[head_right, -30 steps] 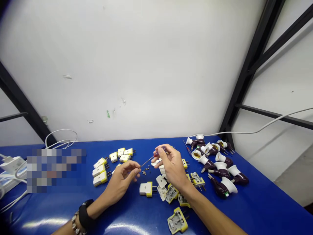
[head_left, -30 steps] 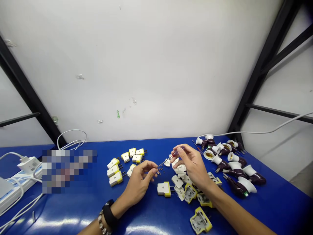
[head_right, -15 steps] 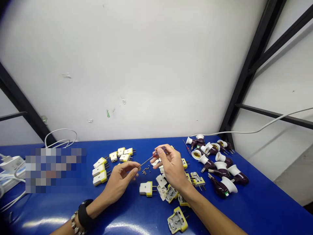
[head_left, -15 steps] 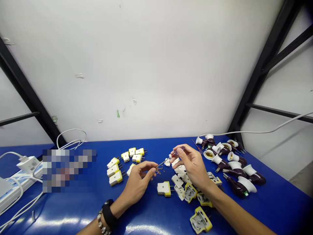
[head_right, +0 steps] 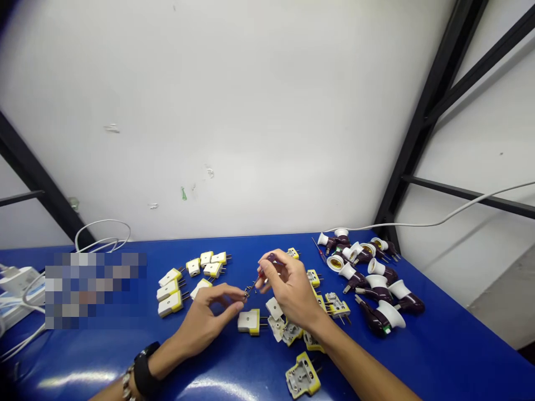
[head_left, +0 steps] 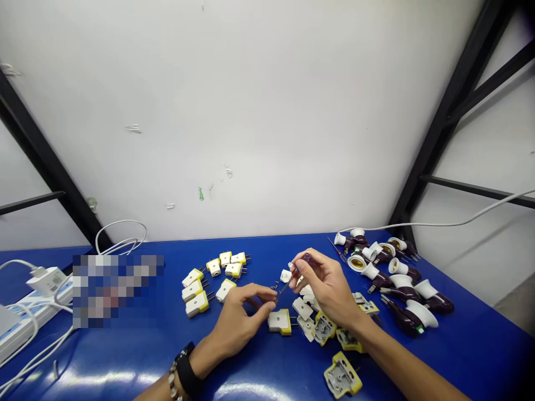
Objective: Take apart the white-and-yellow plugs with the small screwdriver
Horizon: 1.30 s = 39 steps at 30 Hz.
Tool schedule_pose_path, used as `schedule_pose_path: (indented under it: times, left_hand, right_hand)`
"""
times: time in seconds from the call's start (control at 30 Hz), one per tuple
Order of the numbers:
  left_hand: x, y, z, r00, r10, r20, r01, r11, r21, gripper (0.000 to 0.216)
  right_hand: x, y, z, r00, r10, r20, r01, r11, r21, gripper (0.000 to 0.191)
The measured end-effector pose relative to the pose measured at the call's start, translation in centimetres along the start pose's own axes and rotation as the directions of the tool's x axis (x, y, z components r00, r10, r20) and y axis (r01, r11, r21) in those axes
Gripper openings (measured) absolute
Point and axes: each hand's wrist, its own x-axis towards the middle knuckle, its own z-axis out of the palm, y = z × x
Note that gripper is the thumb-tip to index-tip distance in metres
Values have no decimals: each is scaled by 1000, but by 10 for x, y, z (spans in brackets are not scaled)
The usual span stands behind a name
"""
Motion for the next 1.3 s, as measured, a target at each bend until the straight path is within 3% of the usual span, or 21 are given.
schedule_pose_path:
  times: [0.27, 0.4, 0.57, 0.7, 0.83, 0.97, 1.07, 1.17, 1.3]
  left_hand:
    - [-4, 0, 6, 990, 75, 121, -87, 992, 95, 18]
    - [-2, 2, 4, 988, 50, 146, -72, 987, 144, 14]
    - [-4, 2, 4, 986, 69, 154, -92, 985, 145, 13]
    - [-4, -1, 8, 989, 76, 128, -88, 991, 96, 12]
    - [-1, -4, 8, 982, 116, 152, -134, 984, 115, 18]
    - [-2, -3, 5, 959, 214, 185, -242, 960, 144, 23]
    - [-3, -3, 6, 958, 231, 167, -259, 950, 172, 15]
    - [-2, -6, 7, 969, 218, 116, -237, 955, 179, 6]
    - [-3, -8, 7, 967, 234, 105, -251, 945, 211, 15]
  right_hand:
    - [-6, 3, 4, 989, -30, 142, 66, 965, -252, 22]
    - [-6, 1, 6, 988, -24, 154, 69, 953, -295, 19]
    - [-6, 1, 7, 968, 22, 251, 69, 935, -348, 19]
    - [-7, 6, 8, 978, -65, 197, 149, 882, -448, 25]
    - [-9, 11, 8, 982, -53, 181, 112, 937, -332, 20]
    - [-10, 13, 11, 969, -61, 239, 108, 976, -187, 28]
    - [-10, 15, 14, 978, -102, 184, 144, 962, -234, 9]
    - [-11, 17, 15, 987, -120, 103, 145, 948, -283, 18]
    - [-11, 14, 15, 980, -133, 146, 165, 959, -231, 23]
